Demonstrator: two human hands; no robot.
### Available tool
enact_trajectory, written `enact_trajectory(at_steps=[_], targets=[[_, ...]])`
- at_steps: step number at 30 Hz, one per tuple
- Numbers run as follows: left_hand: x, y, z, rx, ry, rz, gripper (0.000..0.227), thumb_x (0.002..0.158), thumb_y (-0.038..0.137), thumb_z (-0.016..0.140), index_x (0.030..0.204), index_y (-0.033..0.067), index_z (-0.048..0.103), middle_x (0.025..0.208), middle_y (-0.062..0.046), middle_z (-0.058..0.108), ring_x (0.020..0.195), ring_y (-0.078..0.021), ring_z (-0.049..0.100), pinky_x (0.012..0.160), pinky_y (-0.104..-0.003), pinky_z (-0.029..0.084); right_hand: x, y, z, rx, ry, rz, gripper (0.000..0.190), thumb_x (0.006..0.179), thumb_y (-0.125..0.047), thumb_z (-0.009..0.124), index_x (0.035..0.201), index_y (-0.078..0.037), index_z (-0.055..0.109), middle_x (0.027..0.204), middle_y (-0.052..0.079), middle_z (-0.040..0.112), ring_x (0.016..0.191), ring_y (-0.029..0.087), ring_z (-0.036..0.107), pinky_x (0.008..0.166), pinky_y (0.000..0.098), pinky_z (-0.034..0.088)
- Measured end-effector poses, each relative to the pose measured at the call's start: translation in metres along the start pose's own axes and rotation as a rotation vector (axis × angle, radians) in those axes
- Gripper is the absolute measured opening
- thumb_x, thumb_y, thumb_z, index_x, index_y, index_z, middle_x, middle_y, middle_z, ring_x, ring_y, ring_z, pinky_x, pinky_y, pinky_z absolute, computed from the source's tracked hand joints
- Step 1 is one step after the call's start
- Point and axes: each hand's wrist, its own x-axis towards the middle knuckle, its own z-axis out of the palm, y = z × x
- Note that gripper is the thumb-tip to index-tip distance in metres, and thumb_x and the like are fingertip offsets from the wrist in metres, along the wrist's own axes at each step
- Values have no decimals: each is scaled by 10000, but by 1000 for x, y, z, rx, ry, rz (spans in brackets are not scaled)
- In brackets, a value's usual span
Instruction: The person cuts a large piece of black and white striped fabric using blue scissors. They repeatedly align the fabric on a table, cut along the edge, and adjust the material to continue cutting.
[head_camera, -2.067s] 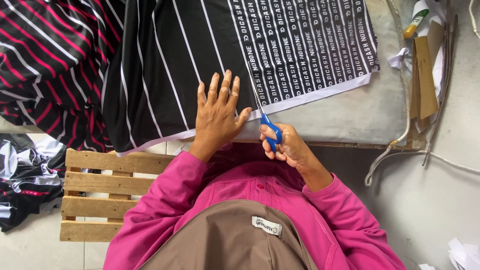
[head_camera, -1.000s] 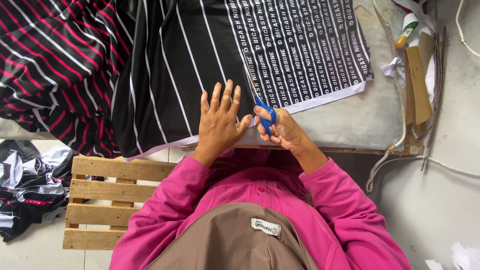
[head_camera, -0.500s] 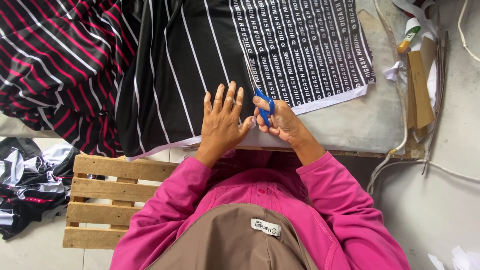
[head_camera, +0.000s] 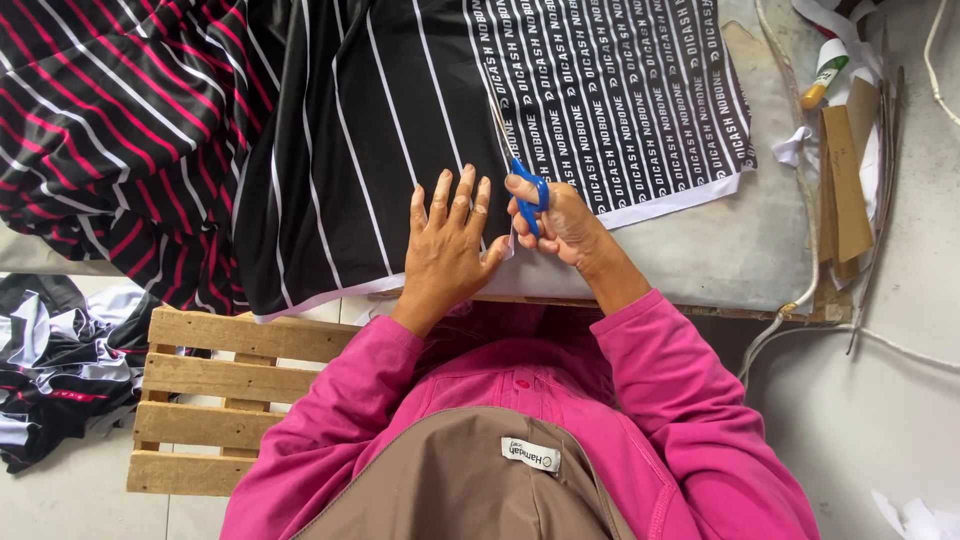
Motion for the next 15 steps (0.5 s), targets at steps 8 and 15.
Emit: enact_trajectory(at_steps=[8,15], targets=[[62,-40,21,8,336,77,440,902,319,522,1267,73,536,1122,-121,588,1058,-308,564,889,-438,425,4,3,-6,-58,9,-5,379,829,-319,704,746,26,569,468,137,522,326,168,523,207,140,301],[147,-75,23,205,388,-72,429,928,258,498,1317,77,477,1382,-105,436,1273,-342,377,1021,-521,296,0,-23,8,-24,-18,135,396,763,-372,650,772,9,540,484,97,526,333,131,486,228,148,192]])
